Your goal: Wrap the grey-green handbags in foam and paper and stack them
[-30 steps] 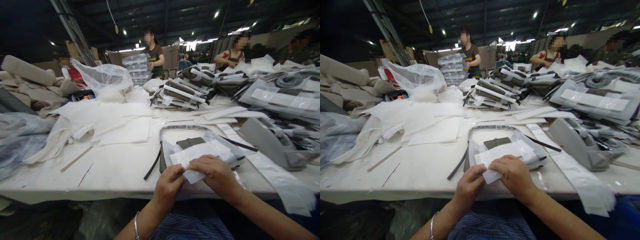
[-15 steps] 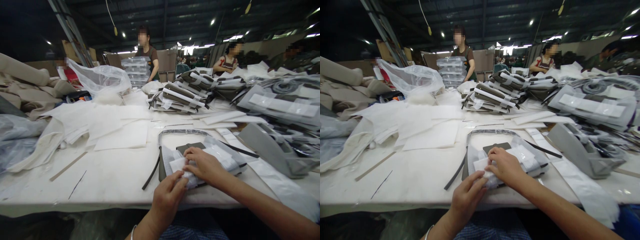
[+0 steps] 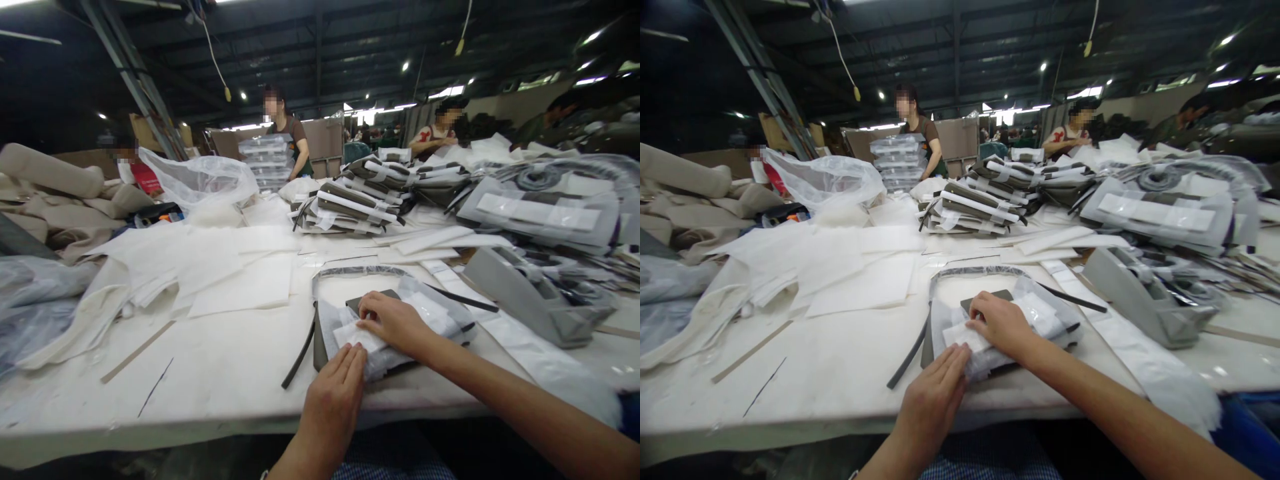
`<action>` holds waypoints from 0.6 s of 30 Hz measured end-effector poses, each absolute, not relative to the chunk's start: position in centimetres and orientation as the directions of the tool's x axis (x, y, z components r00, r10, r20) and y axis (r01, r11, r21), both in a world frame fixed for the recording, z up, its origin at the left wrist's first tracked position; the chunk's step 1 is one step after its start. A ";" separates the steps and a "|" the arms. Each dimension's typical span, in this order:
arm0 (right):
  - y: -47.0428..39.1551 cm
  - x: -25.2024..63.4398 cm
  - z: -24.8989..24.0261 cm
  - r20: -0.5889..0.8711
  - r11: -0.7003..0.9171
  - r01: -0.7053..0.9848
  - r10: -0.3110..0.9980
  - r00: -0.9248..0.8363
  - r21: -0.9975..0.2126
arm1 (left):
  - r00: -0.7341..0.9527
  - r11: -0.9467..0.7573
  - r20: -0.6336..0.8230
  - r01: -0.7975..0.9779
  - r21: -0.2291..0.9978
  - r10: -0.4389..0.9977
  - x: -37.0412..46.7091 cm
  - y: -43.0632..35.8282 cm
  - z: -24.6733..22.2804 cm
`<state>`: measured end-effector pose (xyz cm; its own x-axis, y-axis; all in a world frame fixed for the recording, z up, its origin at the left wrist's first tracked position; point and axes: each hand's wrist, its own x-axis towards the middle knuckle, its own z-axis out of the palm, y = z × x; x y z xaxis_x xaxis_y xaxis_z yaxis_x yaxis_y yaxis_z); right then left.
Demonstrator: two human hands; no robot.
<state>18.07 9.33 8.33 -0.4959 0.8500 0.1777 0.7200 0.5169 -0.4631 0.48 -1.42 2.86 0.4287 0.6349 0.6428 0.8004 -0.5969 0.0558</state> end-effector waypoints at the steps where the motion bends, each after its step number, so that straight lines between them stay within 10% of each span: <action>1: 9.1 18.9 8.4 0.222 0.540 0.675 0.835 -0.503 -0.503 | 0.432 -0.595 0.645 0.802 0.044 0.630 0.5 -1.4 3.0; 8: 8.6 34.4 11.2 0.445 0.316 0.854 0.888 -0.113 -0.413 | 0.479 -0.597 0.661 0.800 -0.058 0.577 -0.4 -1.0 2.0; 12: 9.6 44.4 12.8 0.250 -0.170 0.886 0.921 0.299 -0.432 | 0.526 -0.612 0.634 0.784 -0.104 0.567 -0.9 -0.6 1.2; 18: 12.4 48.0 13.0 -0.024 -0.260 0.744 0.950 0.312 -0.615 | 0.550 -0.613 0.638 0.776 -0.151 0.539 -1.3 -0.5 0.9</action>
